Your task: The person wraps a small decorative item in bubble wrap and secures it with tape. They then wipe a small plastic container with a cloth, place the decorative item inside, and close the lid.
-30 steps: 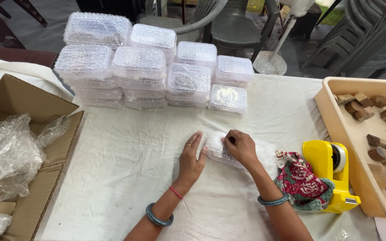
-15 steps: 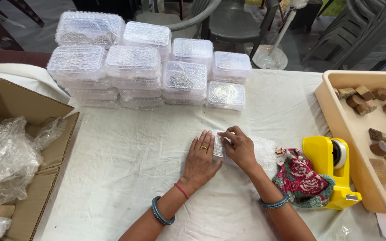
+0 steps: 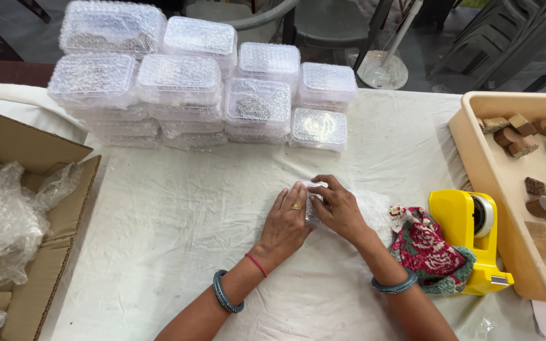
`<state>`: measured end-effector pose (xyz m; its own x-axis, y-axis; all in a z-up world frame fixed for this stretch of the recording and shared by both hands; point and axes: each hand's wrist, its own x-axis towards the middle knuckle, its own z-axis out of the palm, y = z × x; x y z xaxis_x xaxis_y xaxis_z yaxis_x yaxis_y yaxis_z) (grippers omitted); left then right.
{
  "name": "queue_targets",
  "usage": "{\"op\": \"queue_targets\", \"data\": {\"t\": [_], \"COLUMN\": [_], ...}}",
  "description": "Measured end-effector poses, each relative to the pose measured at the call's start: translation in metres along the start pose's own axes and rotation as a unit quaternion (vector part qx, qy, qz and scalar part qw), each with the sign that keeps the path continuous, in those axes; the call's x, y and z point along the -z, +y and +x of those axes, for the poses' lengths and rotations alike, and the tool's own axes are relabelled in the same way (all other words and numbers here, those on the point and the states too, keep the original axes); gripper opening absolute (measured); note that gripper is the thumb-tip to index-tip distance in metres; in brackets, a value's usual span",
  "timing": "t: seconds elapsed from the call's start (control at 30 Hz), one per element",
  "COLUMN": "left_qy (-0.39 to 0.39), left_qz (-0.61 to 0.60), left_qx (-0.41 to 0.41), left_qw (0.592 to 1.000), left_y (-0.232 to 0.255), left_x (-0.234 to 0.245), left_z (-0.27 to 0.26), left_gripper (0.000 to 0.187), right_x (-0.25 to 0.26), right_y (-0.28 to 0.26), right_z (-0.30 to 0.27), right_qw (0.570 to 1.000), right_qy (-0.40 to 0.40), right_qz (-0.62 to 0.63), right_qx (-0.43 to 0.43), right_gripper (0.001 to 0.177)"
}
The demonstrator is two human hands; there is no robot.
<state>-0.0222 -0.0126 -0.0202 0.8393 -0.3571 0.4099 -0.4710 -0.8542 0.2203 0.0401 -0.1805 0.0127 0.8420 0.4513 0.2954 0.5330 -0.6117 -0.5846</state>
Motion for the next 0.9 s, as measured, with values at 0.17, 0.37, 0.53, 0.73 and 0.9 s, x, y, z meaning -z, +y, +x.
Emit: {"op": "queue_targets", "data": {"t": [0.17, 0.37, 0.53, 0.73, 0.9], "left_qy": [0.0, 0.005, -0.002, 0.017, 0.023], "left_qz": [0.003, -0.064, -0.269, -0.244, -0.093], "left_qx": [-0.003, 0.024, 0.078, 0.075, 0.04], "left_qw": [1.0, 0.998, 0.96, 0.967, 0.995], "left_y": [-0.003, -0.012, -0.039, -0.026, -0.013], "left_x": [0.0, 0.0, -0.012, -0.013, -0.005], "left_z": [0.001, -0.002, -0.011, -0.013, -0.009], "left_gripper": [0.086, 0.093, 0.089, 0.081, 0.082], "right_x": [0.022, 0.008, 0.009, 0.005, 0.008], "right_y": [-0.021, -0.015, -0.016, -0.007, -0.015], "right_z": [-0.006, -0.014, -0.014, -0.017, -0.02], "right_qw": [1.0, 0.992, 0.991, 0.994, 0.993], "right_qy": [-0.021, -0.02, -0.021, -0.011, 0.034], "right_qz": [-0.014, -0.126, -0.134, -0.105, -0.088], "right_qx": [0.018, 0.02, 0.02, 0.018, 0.076], "right_gripper": [0.042, 0.032, 0.033, 0.034, 0.042]}}
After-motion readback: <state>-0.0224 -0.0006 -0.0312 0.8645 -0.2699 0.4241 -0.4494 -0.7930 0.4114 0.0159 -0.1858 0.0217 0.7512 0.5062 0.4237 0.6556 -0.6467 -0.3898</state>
